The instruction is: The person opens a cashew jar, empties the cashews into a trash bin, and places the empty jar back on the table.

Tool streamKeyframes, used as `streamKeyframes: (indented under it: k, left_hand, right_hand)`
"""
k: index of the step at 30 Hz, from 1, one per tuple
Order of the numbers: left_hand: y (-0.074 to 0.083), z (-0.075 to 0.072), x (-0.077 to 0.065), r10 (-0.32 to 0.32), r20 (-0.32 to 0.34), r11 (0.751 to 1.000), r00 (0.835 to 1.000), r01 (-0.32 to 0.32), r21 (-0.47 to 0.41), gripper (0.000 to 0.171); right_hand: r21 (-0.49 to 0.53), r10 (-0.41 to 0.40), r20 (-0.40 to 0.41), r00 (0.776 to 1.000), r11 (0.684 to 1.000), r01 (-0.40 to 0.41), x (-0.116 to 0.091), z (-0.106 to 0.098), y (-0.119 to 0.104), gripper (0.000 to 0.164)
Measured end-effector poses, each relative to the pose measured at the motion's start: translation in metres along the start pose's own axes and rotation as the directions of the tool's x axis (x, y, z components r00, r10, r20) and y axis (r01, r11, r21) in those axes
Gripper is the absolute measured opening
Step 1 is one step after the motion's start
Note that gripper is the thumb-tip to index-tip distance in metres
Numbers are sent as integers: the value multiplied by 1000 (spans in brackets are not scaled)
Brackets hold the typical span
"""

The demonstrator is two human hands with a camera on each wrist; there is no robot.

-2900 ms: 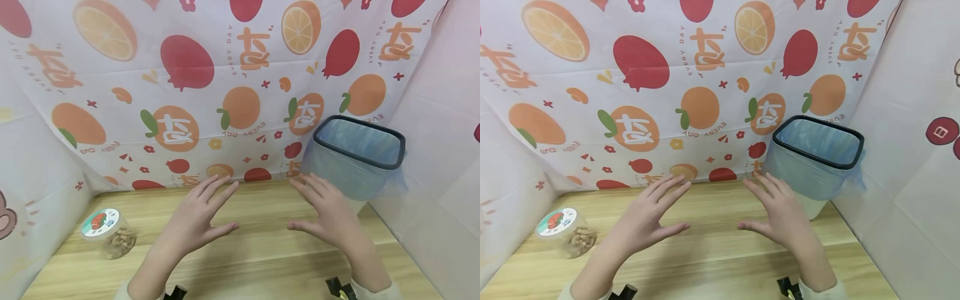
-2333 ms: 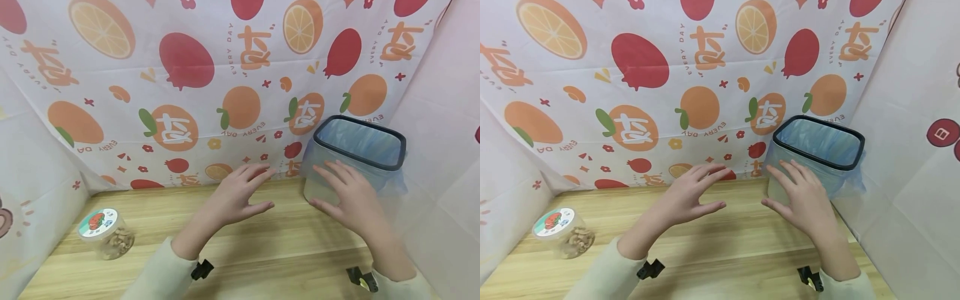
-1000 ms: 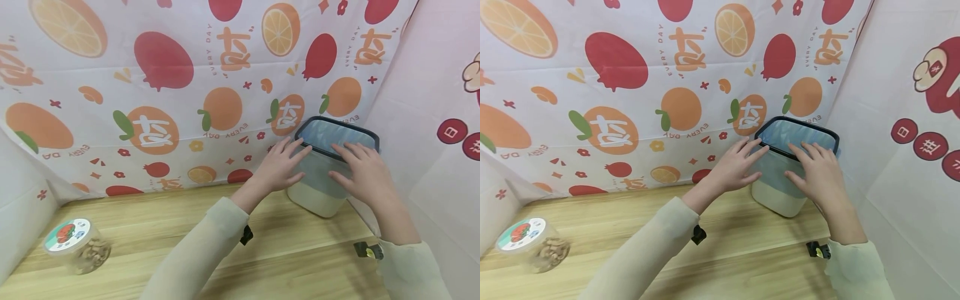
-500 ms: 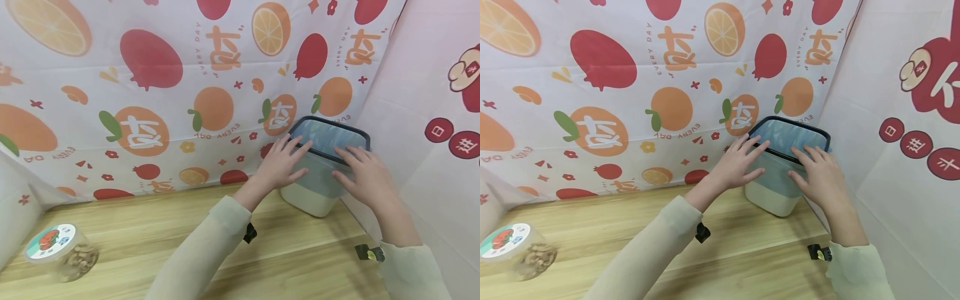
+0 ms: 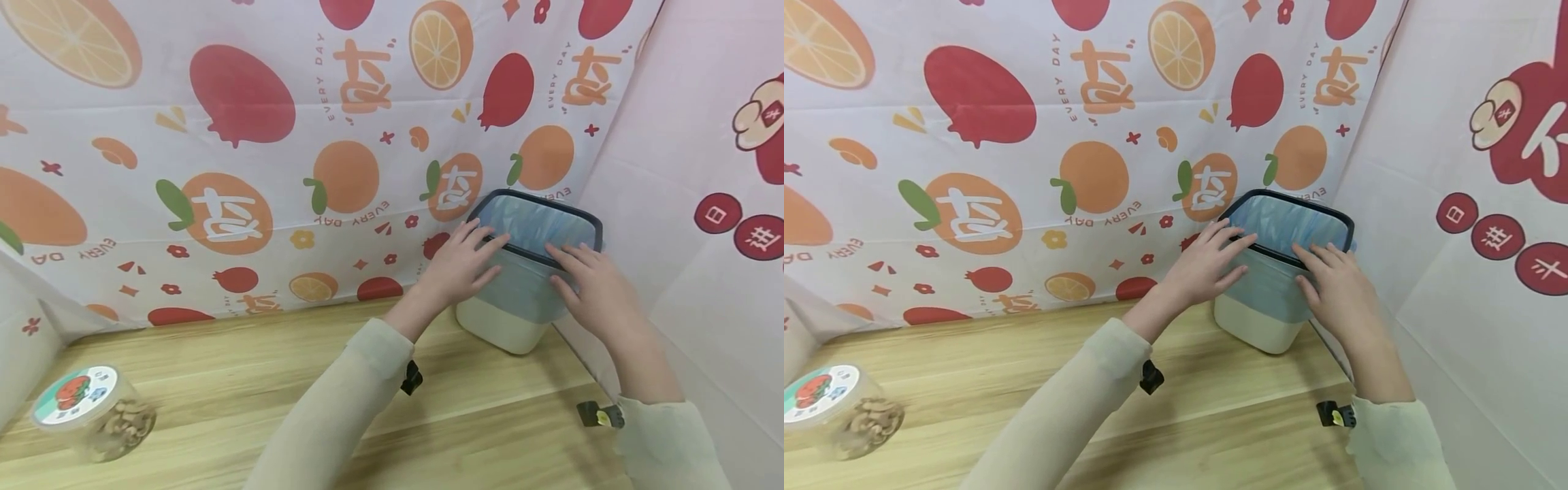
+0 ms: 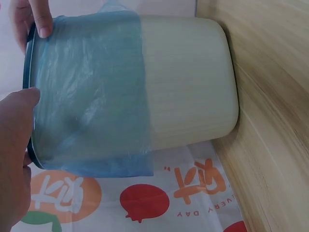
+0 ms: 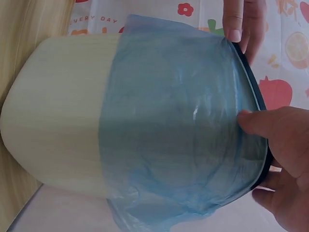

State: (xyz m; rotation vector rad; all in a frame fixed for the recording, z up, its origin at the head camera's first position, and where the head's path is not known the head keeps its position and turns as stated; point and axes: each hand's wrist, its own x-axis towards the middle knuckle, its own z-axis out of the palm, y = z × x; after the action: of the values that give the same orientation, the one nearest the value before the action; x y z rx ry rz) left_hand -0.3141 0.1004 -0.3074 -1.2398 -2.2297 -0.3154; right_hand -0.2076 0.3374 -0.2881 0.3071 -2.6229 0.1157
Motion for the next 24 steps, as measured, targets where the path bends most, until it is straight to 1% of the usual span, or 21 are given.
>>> streamKeyframes:
  k: [3,5,8,11,13,17,24]
  left_hand:
    - [-2,1,0,34,-59,999,998,-34,-2,46]
    - [-3,0,0,43,-78,999,996,-44,-13,44]
    - [-5,-1,1,45,-97,998,994,-49,-44,39]
    - [-6,-3,2,39,-101,996,994,-47,-76,35]
    - [-7,-4,2,36,-93,996,995,-44,-82,34]
    - [-9,-4,1,36,-72,997,997,-40,-63,34]
    - [-10,-4,-2,33,-87,998,996,-37,-43,29]
  right_hand:
    - [14,-12,-39,999,1000,12,0,3,2,50]
    - [23,-27,-69,997,999,29,1,5,2,47]
    - [35,-39,-90,995,998,42,2,6,1,45]
    - [44,-42,-93,995,998,46,2,5,-1,44]
    - [48,-44,-93,995,998,49,1,5,-3,43]
    - [58,-61,-102,993,996,67,0,8,-3,43]
    - [76,-75,-121,990,994,84,-3,11,-4,45]
